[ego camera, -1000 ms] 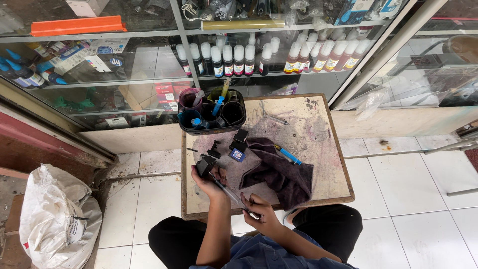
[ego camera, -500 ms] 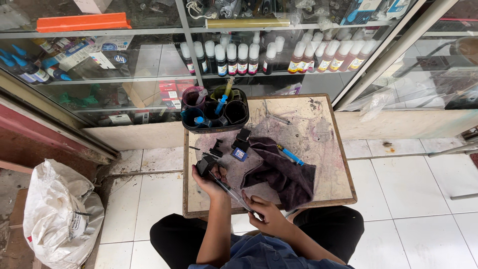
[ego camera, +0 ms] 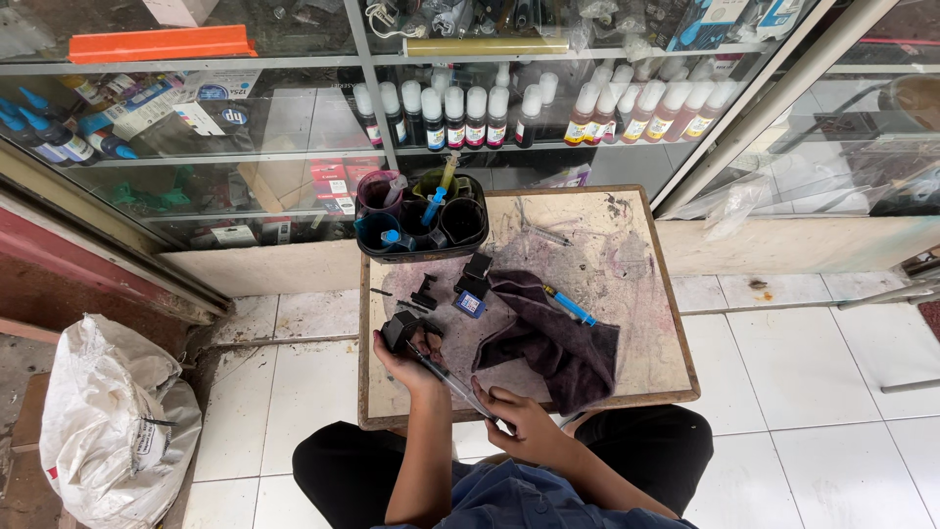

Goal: The person sits at a low table and uses a syringe to inject ink into several printer cartridges. They repeatedly draw ink from containers and fill each cartridge, then wipe the exterior with a cloth.

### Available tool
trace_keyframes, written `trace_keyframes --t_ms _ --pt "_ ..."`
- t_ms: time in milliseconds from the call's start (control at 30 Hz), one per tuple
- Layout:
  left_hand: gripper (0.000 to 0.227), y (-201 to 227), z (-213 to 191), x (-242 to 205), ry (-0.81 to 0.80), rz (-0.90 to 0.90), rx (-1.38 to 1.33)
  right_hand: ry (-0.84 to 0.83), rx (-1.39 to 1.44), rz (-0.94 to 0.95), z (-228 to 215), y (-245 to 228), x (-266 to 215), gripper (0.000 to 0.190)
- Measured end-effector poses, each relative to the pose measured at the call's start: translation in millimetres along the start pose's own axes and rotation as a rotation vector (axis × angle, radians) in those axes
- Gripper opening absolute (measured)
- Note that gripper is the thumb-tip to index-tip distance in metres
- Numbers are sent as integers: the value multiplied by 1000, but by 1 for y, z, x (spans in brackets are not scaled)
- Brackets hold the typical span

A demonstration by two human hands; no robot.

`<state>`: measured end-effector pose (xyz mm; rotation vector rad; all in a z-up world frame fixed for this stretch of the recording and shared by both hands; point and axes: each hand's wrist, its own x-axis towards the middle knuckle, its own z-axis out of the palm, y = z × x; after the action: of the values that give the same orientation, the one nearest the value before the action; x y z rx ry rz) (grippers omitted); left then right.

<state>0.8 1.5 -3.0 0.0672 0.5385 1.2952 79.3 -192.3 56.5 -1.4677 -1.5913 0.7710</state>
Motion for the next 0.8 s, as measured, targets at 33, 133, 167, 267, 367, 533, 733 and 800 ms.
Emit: trace_keyframes --t_ms 33,133,167,267,367,533,733,800 --pt "68 1 3 -2 -2 1 -2 0 -2 -2 0 3 0 62" --pt "63 2 12 -7 1 23 19 -2 -45 -52 -1 7 1 57" --pt "64 3 15 -8 12 17 27 -2 -68 -61 -2 5 2 58" --pt "63 2 15 -5 32 9 20 -8 -61 -55 -5 4 3 59" --pt "64 4 21 -9 6 13 30 -17 27 -25 -7 7 4 61" --pt "61 4 17 -7 15 31 25 -12 102 -23 -6 13 3 59" --pt "63 3 11 -5 30 10 2 -18 84 -16 -1 26 0 59" --pt "61 3 12 -6 9 27 11 -18 96 -41 0 29 0 58"
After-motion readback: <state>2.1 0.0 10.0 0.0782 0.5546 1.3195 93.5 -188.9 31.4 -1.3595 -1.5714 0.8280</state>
